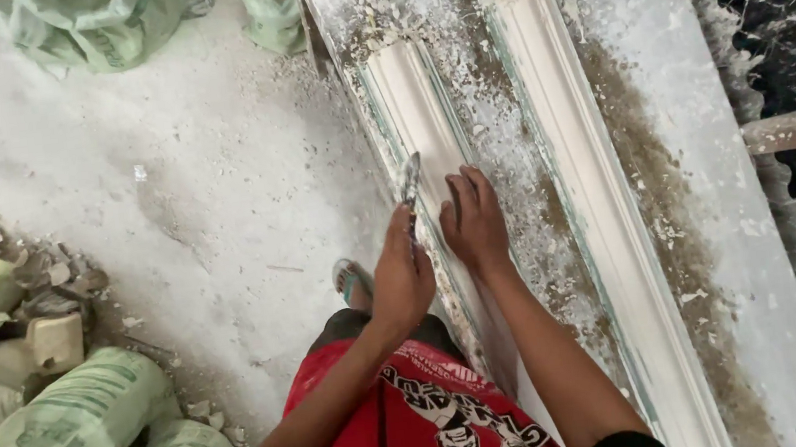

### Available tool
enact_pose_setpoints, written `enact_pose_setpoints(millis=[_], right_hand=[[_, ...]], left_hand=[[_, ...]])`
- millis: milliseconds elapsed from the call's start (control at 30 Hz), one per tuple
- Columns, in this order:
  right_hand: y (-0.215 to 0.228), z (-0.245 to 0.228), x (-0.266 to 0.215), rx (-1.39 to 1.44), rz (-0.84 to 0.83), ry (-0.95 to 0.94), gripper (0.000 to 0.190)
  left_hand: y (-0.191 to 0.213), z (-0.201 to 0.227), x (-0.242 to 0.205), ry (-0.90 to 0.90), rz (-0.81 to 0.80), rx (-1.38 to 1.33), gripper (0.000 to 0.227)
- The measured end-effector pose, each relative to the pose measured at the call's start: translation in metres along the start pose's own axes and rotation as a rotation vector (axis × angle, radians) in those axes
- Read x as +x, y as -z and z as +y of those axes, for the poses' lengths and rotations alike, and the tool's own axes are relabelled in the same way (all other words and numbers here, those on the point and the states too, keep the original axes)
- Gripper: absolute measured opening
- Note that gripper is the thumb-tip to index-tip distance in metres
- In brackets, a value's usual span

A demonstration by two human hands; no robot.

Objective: Scraping excess material from decorative plaster strips using a putty knife to clean and finish them.

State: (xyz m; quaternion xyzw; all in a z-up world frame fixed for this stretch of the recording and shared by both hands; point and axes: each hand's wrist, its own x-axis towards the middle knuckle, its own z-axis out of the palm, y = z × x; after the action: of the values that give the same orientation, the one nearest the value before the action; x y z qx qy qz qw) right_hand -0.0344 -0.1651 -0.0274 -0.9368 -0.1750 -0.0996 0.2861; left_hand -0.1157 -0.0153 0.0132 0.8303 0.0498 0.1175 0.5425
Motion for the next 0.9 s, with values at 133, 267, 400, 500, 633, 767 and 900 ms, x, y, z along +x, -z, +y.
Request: enact_pose_setpoints(millis=[133,267,400,500,633,767,900], right_hand=[[-0.011,0.018,-0.006,0.035,0.018,0.029,0.035],[0.007,0.023,-0.041,0.017,0.048,0.107,0.040],[0.026,0.024,-0.106,-0.103,-0.026,0.155,0.048],[0.033,0.021,-0.135,-0.104,-0.020,0.125,0.050],[0.030,0.026,-0.139,-0.110,0.029,0.131,0.052],[0.027,0.032,-0.141,-0.144,-0.009,0.115,0.051],[0.029,0.024,-0.138,-0.161,0.016,0.125,0.053]], left_hand=[[-0.015,0.010,-0.044,0.004,-0.057,0.011,0.062],[-0.028,0.019,-0.085,-0.011,-0.087,0.043,0.064],[-0.050,0.026,-0.112,-0.016,-0.083,0.098,0.063],[-0.065,0.032,-0.127,0.051,-0.101,0.134,0.061],[-0.077,0.045,-0.132,0.108,-0.085,0.147,0.056],[-0.091,0.037,-0.131,0.106,-0.036,0.130,0.052],[-0.076,0.034,-0.080,0.137,0.066,0.130,0.048]])
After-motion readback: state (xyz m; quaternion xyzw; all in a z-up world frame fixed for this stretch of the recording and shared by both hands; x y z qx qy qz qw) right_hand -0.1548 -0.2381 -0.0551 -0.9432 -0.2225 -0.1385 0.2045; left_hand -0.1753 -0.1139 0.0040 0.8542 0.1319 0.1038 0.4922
